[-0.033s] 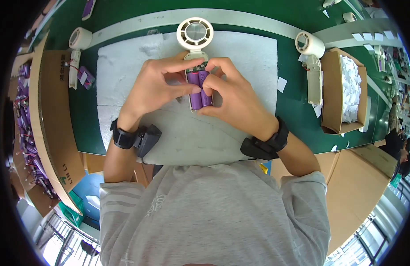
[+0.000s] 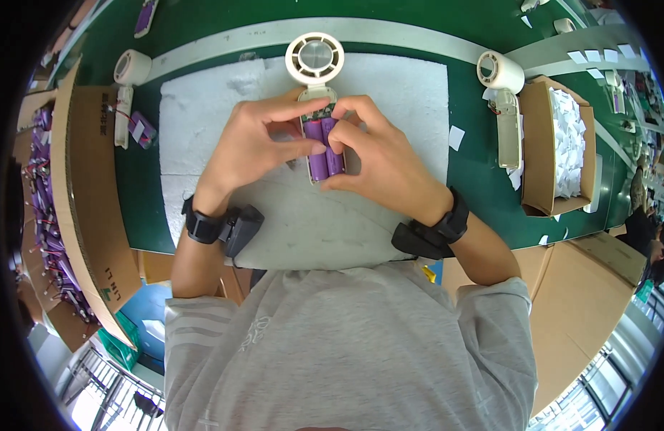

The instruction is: The person assembles handheld fans by connecting battery pack wires to circuit boards and pressing the batteries into the fan housings. This process is repeated for multiple fans using battery packs retrieved from a cardboard box.

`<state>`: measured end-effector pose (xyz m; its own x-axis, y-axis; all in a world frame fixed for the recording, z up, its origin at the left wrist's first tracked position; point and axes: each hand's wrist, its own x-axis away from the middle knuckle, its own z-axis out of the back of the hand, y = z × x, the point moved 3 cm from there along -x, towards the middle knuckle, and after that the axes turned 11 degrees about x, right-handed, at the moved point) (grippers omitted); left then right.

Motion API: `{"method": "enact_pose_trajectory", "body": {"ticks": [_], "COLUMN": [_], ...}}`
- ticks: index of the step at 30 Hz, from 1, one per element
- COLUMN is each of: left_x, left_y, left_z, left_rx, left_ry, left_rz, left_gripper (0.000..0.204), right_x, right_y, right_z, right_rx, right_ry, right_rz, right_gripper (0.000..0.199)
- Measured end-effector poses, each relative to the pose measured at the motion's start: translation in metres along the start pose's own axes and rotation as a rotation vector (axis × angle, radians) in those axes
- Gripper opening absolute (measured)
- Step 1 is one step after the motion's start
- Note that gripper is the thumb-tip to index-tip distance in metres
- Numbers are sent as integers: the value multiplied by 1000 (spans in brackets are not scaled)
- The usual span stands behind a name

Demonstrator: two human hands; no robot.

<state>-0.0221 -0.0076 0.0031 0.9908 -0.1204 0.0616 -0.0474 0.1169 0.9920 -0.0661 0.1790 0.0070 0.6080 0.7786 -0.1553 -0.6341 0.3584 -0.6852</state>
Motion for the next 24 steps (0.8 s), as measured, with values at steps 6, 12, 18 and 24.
{"method": "enact_pose_trajectory", "body": {"ticks": [6, 12, 18, 24], "left_x": [2, 3, 3, 2], "left_y": [0, 4, 3, -3], "left_z": [-8, -11, -10, -18], "left_rx": [23, -9, -67, -58], "left_ry": [-21, -50, -70, -46], "left_rz": [-13, -60, -27, -177], "left_gripper": [54, 52, 53, 57], "right_x": [-3, 1, 7, 18], "right_y": [5, 16, -16, -23], "right_z": [0, -2, 12, 4], "right_rx": [-64, 42, 240, 439], "right_ry": [62, 171, 62, 57], "right_rz": [-11, 199, 247, 240], "right_gripper": [34, 35, 42, 57]}}
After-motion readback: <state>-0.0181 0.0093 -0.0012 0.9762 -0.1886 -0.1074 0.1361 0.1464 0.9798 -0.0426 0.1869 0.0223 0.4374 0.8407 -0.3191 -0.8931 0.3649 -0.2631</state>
